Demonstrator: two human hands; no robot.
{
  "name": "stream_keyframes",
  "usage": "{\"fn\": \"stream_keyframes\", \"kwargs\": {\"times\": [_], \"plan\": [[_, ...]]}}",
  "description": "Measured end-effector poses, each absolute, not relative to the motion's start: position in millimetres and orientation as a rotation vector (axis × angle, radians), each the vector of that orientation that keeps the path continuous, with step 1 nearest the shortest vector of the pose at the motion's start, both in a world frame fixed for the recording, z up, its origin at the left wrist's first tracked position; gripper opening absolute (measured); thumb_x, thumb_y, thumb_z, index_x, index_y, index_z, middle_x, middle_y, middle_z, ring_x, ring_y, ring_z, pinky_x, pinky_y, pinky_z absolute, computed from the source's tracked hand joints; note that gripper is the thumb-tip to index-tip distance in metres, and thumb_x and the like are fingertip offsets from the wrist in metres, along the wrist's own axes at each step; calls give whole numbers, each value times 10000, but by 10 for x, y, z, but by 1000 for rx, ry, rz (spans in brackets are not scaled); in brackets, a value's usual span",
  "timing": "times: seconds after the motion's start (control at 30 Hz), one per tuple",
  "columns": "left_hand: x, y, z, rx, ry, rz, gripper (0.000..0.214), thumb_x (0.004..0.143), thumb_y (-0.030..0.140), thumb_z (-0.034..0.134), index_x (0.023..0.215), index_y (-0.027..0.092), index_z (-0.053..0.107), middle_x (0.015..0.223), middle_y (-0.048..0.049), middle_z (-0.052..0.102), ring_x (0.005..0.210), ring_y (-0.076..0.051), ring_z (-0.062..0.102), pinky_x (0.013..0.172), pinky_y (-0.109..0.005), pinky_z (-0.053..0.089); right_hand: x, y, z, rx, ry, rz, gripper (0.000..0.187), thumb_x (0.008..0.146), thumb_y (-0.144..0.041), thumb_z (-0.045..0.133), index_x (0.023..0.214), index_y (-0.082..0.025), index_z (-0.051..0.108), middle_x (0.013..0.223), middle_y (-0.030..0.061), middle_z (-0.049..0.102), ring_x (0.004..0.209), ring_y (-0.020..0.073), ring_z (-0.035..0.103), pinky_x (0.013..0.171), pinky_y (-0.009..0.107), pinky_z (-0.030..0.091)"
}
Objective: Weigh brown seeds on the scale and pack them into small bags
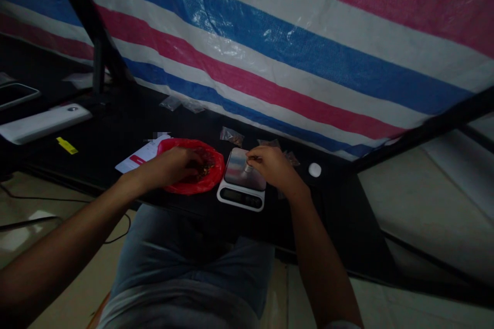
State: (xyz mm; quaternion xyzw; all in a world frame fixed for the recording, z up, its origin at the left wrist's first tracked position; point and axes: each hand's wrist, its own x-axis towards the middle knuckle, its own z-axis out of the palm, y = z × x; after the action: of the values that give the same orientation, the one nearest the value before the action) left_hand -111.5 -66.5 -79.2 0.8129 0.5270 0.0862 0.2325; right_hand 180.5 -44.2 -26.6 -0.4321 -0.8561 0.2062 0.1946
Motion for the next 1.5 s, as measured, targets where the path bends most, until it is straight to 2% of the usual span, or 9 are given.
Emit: {"fn": "stream_keyframes", "kwargs": {"times": [0.23,0.47,0.67,0.87,1.0,1.17,1.3,1.5], "plan": [[-1005,-730,-699,2330,1440,199,310,810,112,664,1093,174,775,1194,-127,751,1096,-277,702,928,-316,517,1865,-429,-263,-1103,-2504,502,160,893,-143,646,931,-189,795,1015,90,790,956,262,730,865,403,562],[-936,-747,-645,2387,1483,120,239,843,98,572,984,149,758,1102,-132,763,989,-269,720,815,-310,527,1902,-417,-259,-1169,-2467,530,196,852,-130,683,1002,-195,790,1032,88,783,936,254,735,841,386,587],[-930,-728,-665,2377,1482,160,320,807,60,555,1061,142,732,1102,-131,760,968,-260,718,807,-309,525,1896,-450,-236,-1208,-2395,681,182,865,-141,669,999,-197,778,1037,79,783,956,239,747,870,372,597],[-985,-714,-632,2368,1460,142,254,845,85,559,984,143,762,1038,-129,774,942,-252,725,802,-300,518,1973,-436,-282,-1213,-2226,838,172,863,-207,690,1012,-209,777,1062,71,777,976,234,748,884,374,606],[-1041,-679,-595,2355,1446,101,260,871,125,577,1024,161,785,1067,-110,782,931,-226,732,804,-274,515,2029,-371,-345,-1201,-2093,778,199,881,-276,678,1040,-205,775,1084,75,779,976,233,739,900,388,594],[-1136,-589,-560,2359,1359,146,290,899,143,587,1110,197,779,1131,-88,783,1033,-223,731,883,-269,508,1998,-240,-547,-1169,-1809,725,200,863,-362,693,948,-195,763,975,71,786,907,230,735,869,399,589],[-1172,-551,-438,2343,1319,181,309,895,125,584,1110,224,783,1094,-52,796,993,-204,739,854,-246,513,1931,-144,-759,-1148,-1522,704,251,834,-432,713,898,-190,730,865,65,775,802,211,724,770,373,596],[-857,-492,-163,2433,1122,392,258,904,143,615,1093,182,787,1079,-74,789,967,-206,726,862,-265,513,1935,-62,-901,-1186,-1390,684,320,829,-515,680,862,-197,694,791,52,740,733,191,694,705,341,571]]}}
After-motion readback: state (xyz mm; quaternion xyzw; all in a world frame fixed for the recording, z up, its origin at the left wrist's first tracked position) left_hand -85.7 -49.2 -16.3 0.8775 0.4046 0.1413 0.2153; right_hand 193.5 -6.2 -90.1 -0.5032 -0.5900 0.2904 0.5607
